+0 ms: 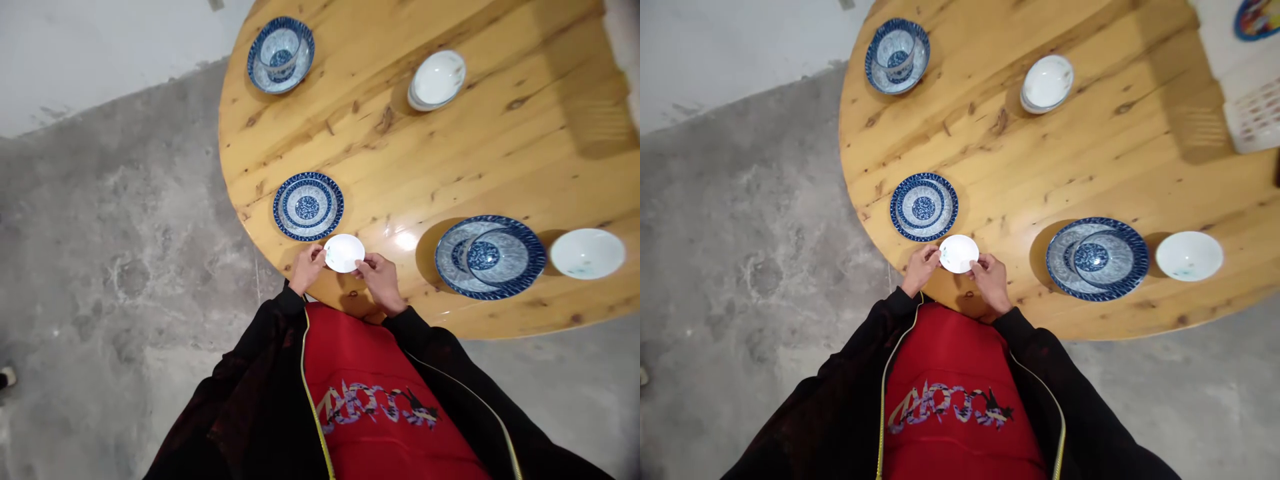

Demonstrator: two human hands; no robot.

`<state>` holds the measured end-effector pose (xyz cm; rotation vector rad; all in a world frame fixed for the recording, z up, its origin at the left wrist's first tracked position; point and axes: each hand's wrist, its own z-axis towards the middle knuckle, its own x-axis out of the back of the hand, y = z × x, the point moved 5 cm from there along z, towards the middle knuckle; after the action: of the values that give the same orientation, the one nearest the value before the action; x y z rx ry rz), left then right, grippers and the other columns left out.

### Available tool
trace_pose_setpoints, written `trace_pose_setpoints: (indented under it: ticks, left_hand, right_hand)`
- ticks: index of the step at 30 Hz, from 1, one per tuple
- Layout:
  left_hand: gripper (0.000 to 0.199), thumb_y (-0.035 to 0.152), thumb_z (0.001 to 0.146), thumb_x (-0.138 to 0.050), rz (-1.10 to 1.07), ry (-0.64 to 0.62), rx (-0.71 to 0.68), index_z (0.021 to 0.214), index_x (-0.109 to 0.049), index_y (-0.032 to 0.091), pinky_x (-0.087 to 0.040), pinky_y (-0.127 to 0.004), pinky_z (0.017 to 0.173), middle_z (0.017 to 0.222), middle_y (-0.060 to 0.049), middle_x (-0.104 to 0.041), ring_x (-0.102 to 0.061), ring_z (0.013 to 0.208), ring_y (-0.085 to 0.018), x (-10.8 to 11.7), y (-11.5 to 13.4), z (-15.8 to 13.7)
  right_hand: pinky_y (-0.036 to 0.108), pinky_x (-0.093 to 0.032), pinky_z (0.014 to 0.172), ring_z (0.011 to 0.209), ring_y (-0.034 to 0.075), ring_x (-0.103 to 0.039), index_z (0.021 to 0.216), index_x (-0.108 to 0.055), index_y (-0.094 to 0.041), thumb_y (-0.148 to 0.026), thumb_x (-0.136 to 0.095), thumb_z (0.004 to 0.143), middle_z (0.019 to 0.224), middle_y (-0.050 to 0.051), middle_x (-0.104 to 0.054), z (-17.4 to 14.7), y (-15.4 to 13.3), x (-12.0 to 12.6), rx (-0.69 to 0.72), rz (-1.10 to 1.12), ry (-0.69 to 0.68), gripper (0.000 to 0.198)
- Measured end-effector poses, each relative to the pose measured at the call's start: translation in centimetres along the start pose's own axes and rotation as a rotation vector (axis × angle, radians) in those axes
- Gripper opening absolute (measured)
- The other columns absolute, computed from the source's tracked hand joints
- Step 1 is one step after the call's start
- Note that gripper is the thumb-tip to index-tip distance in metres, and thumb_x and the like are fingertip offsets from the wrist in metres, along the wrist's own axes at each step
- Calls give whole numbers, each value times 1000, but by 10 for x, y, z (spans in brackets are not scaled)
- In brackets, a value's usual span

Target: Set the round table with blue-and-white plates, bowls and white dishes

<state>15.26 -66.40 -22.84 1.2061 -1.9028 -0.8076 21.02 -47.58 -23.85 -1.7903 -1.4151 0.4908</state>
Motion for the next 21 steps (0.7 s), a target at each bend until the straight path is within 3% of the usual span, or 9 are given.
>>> trace_pose_setpoints:
  ticks: [14, 21]
  left_hand:
    - [10, 22, 92, -57, 36, -57, 6, 89, -65, 17, -50, -24, 69, 76, 0, -68, -66, 69, -13, 6, -2, 11]
    - [14, 30, 91, -57, 41, -57, -58, 86, -65, 19, -53, -26, 71, 79, -1, -69, -66, 71, -14, 32, -2, 3]
  right_hand:
    - [35, -59, 60, 66, 24, -70, 86, -61, -21, -50, -71, 70, 72, 6, -71, -4, 5, -10, 14, 34, 8, 34]
    - [31, -56, 58, 63, 20, -68, 82, -62, -22, -48, -67, 77, 74, 5, -71, -15, 4, -4, 22, 43, 66, 28]
